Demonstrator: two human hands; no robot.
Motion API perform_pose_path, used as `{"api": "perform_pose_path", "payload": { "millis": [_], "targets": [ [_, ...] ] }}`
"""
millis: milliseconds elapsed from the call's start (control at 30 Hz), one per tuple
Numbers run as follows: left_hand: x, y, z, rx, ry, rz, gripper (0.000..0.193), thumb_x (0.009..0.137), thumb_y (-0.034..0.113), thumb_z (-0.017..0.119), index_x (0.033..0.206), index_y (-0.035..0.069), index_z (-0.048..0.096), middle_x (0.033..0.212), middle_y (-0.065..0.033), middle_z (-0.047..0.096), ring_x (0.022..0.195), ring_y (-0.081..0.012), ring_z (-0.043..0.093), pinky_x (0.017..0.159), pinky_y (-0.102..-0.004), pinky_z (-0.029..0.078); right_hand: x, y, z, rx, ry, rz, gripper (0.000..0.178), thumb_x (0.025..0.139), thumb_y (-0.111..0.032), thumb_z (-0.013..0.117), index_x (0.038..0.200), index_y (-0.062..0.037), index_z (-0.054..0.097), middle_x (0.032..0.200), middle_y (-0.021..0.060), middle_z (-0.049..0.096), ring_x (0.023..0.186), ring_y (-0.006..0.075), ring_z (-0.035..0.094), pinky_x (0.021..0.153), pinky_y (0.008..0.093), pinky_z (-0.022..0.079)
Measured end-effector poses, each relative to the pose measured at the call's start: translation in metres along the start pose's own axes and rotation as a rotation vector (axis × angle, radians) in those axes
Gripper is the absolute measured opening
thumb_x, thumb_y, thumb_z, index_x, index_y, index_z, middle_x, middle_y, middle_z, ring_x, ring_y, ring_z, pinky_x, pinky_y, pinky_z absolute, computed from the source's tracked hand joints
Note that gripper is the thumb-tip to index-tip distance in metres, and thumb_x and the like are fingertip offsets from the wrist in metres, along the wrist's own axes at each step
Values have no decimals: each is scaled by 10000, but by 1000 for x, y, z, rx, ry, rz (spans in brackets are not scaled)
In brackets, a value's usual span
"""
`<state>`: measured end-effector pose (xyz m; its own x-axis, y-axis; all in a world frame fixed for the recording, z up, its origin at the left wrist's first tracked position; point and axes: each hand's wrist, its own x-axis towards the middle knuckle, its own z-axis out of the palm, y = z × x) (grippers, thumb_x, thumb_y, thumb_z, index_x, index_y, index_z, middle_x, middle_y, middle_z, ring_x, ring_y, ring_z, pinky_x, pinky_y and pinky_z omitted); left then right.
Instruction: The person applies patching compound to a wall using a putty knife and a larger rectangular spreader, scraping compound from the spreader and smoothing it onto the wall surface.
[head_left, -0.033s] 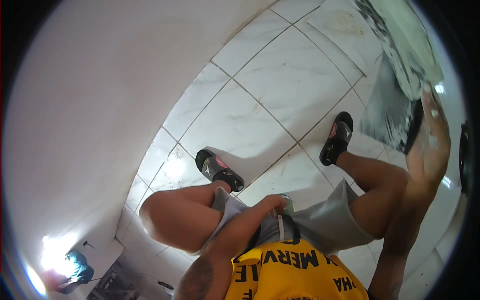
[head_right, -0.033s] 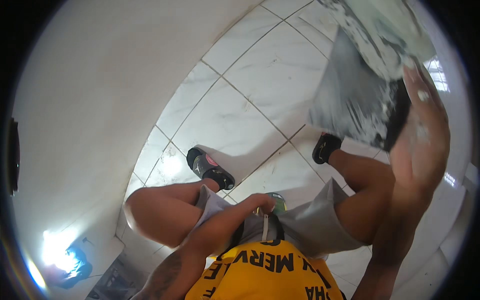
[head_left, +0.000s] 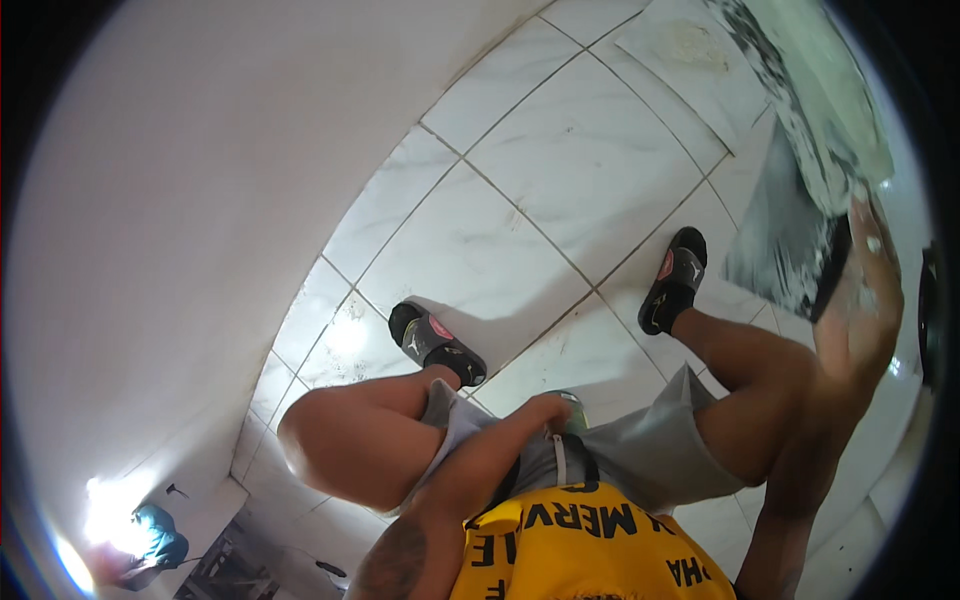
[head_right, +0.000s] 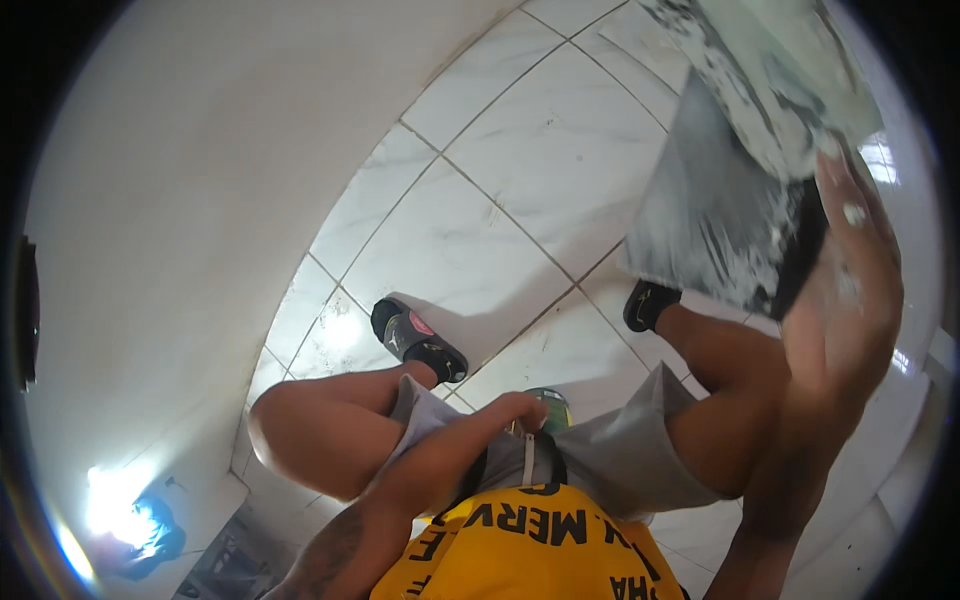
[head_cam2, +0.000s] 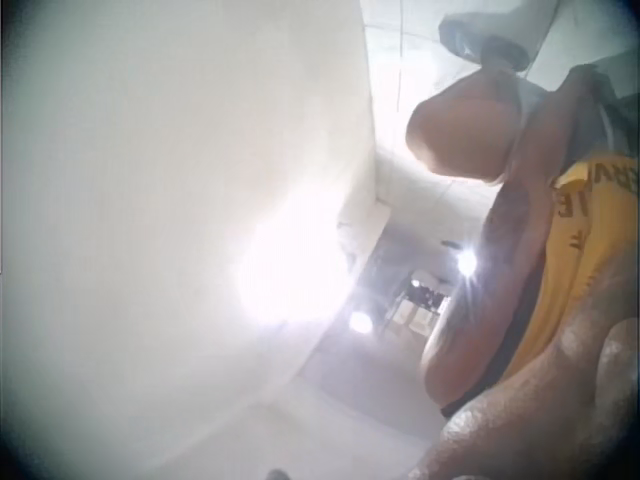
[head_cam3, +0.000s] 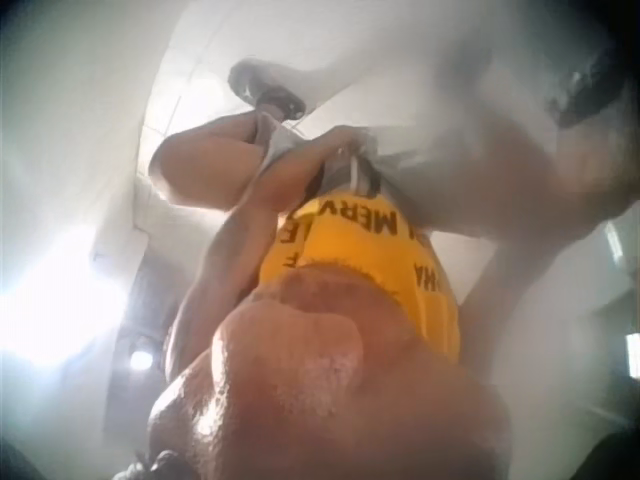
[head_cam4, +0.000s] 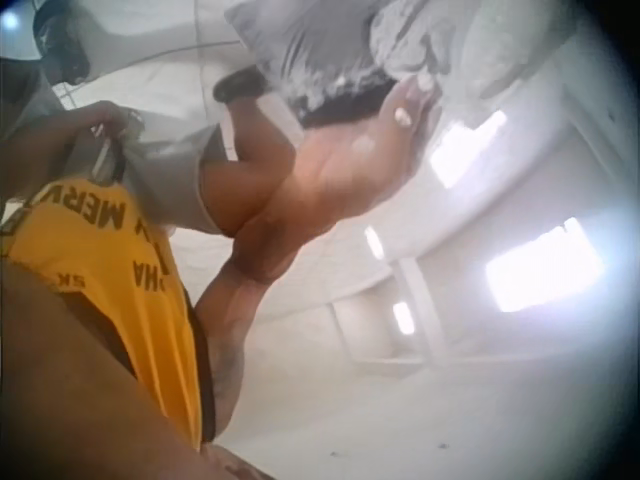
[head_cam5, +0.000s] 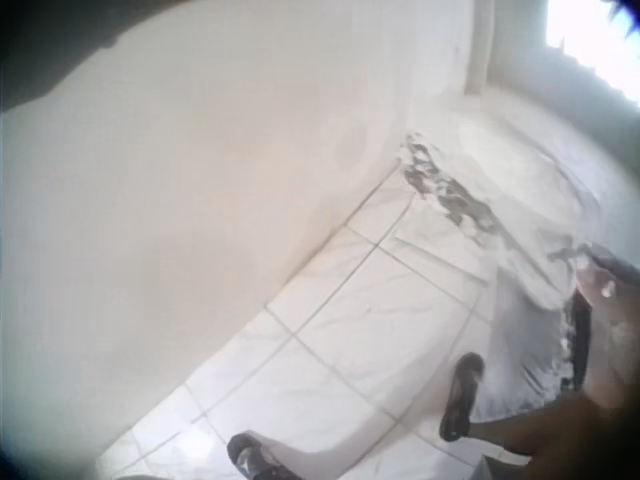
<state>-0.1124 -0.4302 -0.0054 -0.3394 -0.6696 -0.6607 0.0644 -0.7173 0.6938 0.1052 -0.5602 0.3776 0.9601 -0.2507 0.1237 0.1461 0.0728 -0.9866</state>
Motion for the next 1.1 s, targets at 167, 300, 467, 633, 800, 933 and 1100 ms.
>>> {"api": "perform_pose_path", "payload": {
  "millis": [167, 300, 467, 633, 800, 933, 1100],
  "targets": [
    [66, -58, 53, 2, -3, 101, 164, 804, 95, 580, 869, -21, 677, 898, -161, 690, 877, -278, 674, 650, -378, 556, 6, 19, 45, -131, 75, 152, 440, 888, -113, 558, 1237, 134, 452, 1275, 193, 474, 1197, 239, 414, 1060, 353, 266],
    [33, -49, 51, -221, -48, 114, 154, 798, 56, 558, 851, -20, 681, 858, -168, 689, 822, -280, 680, 658, -381, 550, 37, 37, 48, -12, -87, 296, 379, 888, -85, 547, 1208, 113, 496, 1225, 175, 524, 1151, 215, 467, 1025, 341, 311],
    [-5, -15, 49, -187, 375, -1, 194, 806, 124, 547, 876, 12, 689, 905, -169, 683, 865, -301, 672, 696, -403, 544, 93, 57, 66, 55, -254, 448, 314, 887, -49, 534, 1171, 86, 552, 1163, 153, 587, 1094, 185, 532, 983, 326, 368],
    [-43, 9, 45, -93, 468, -29, 226, 810, 172, 546, 926, 50, 697, 999, -165, 667, 923, -316, 657, 763, -412, 537, 124, 99, 86, -57, -343, 470, 358, 863, -56, 531, 1187, 97, 534, 1179, 148, 580, 1144, 187, 503, 1045, 315, 305],
    [-25, 32, 18, -42, 466, -52, 195, 747, 102, 618, 920, 54, 694, 975, -149, 671, 916, -322, 656, 767, -430, 537, 151, 101, 128, -110, -516, 615, 364, 859, -45, 564, 1182, 119, 523, 1138, 140, 600, 1111, 179, 522, 1029, 304, 319],
    [-8, 52, -13, -103, 631, 11, 224, 636, 84, 696, 858, 63, 683, 903, -139, 676, 874, -306, 661, 720, -410, 535, 172, 108, 150, -80, -626, 543, 349, 869, -51, 580, 1163, 129, 528, 1091, 132, 613, 1046, 160, 541, 963, 278, 361],
    [-4, 66, -67, -83, 684, 136, 171, 617, 91, 668, 785, 61, 655, 821, -146, 663, 797, -303, 658, 675, -395, 516, 187, 113, 181, 95, -738, 551, 342, 857, -54, 603, 1147, 118, 551, 1064, 112, 628, 1003, 137, 546, 920, 241, 384]
  ]
}}
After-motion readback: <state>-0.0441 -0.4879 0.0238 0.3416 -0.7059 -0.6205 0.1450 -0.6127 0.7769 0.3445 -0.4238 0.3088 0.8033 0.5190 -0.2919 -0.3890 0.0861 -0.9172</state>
